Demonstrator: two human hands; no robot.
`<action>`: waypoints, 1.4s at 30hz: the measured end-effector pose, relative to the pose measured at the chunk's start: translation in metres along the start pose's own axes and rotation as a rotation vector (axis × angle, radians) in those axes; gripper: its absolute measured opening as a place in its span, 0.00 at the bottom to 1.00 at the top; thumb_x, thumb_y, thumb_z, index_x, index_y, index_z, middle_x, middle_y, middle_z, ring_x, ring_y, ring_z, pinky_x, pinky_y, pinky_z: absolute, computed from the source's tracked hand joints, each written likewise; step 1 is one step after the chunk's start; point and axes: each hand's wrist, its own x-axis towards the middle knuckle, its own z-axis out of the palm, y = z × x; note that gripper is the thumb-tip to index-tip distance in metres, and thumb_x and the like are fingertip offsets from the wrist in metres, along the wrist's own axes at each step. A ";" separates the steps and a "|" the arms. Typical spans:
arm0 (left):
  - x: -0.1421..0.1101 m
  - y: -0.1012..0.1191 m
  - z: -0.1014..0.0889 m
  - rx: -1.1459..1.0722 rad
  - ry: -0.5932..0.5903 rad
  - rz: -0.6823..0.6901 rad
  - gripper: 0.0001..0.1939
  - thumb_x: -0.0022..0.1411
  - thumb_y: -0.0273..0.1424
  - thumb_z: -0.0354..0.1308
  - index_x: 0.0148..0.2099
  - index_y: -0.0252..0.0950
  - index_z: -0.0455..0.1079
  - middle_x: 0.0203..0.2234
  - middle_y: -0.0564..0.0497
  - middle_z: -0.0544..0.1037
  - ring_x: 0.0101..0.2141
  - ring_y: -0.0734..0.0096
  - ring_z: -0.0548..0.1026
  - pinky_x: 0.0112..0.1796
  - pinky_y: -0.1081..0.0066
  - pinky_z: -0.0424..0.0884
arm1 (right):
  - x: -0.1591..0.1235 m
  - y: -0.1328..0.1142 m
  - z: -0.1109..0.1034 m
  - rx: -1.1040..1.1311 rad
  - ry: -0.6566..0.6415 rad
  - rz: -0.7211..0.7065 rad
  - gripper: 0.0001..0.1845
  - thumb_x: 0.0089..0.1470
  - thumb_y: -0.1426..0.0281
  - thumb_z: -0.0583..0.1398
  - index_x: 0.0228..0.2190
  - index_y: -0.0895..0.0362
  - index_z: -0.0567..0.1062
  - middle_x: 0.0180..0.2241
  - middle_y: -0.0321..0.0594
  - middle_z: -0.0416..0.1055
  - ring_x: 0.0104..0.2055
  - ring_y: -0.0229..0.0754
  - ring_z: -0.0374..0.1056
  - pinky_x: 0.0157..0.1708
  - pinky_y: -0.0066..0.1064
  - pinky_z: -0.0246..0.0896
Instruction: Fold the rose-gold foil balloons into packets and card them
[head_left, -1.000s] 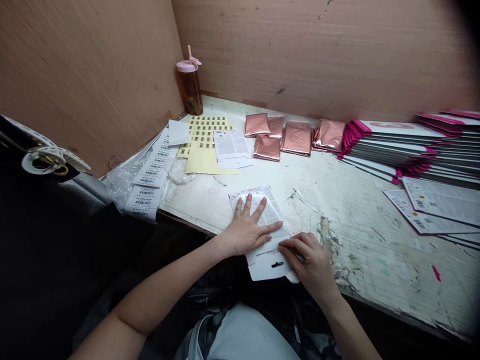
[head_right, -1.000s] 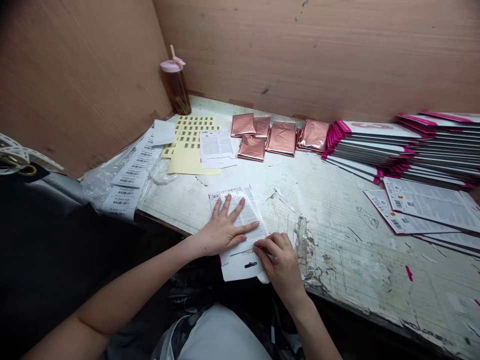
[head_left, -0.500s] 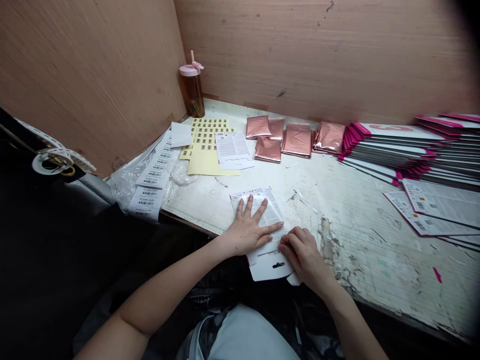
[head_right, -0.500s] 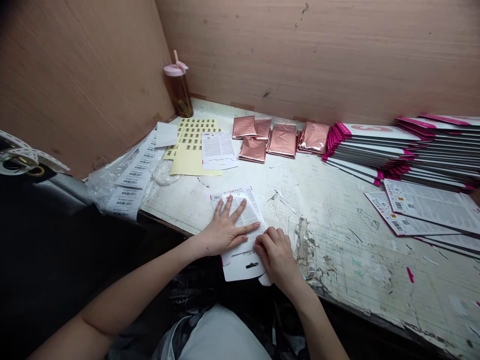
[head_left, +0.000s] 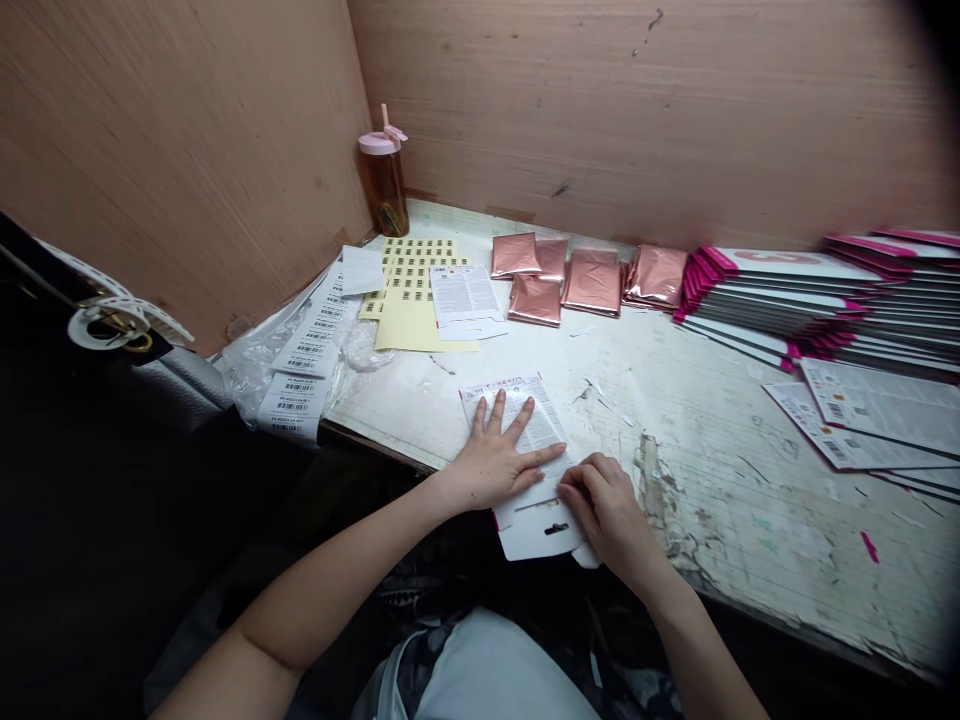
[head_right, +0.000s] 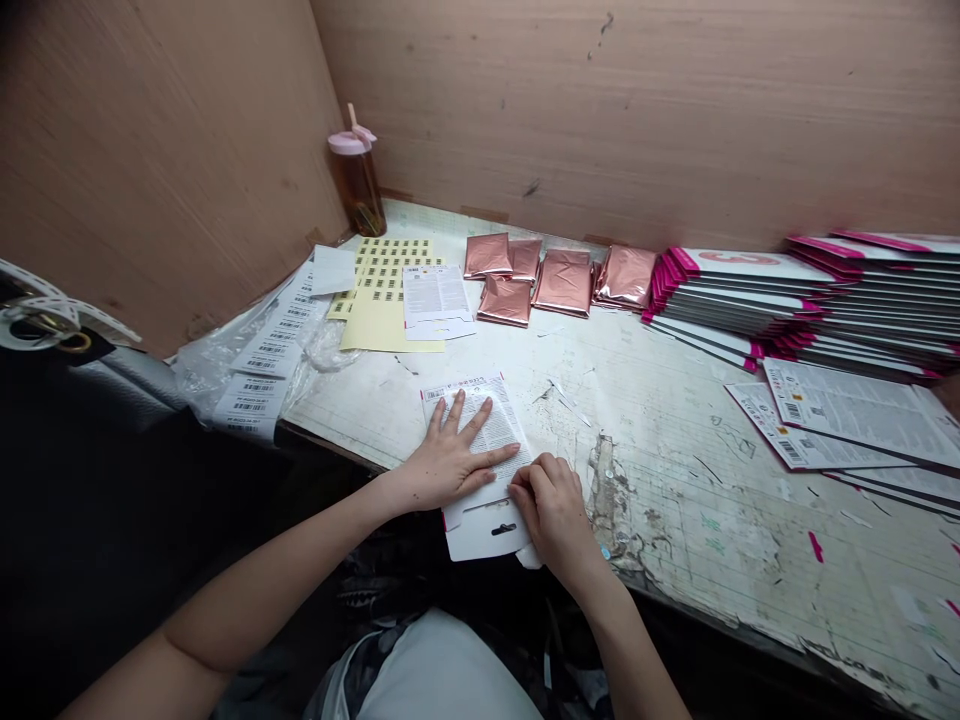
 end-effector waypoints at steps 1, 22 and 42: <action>0.000 0.000 -0.001 0.001 -0.004 -0.002 0.25 0.69 0.47 0.50 0.66 0.64 0.54 0.71 0.53 0.33 0.67 0.29 0.32 0.59 0.31 0.37 | 0.001 0.001 0.001 -0.025 0.000 -0.008 0.08 0.64 0.69 0.53 0.32 0.55 0.68 0.32 0.41 0.65 0.36 0.45 0.59 0.37 0.38 0.56; -0.072 0.066 0.013 -0.069 0.461 0.039 0.27 0.66 0.44 0.56 0.57 0.27 0.70 0.50 0.37 0.76 0.53 0.50 0.72 0.53 0.53 0.72 | -0.036 -0.024 -0.044 -0.027 -0.043 -0.227 0.14 0.63 0.74 0.55 0.50 0.54 0.71 0.48 0.46 0.72 0.55 0.49 0.66 0.50 0.41 0.68; -0.063 0.012 -0.025 -0.299 0.218 -0.604 0.13 0.56 0.37 0.67 0.38 0.37 0.69 0.28 0.54 0.73 0.31 0.66 0.73 0.33 0.68 0.68 | -0.002 -0.038 0.012 0.044 0.104 0.395 0.12 0.55 0.63 0.63 0.35 0.54 0.66 0.32 0.40 0.68 0.32 0.44 0.66 0.28 0.33 0.59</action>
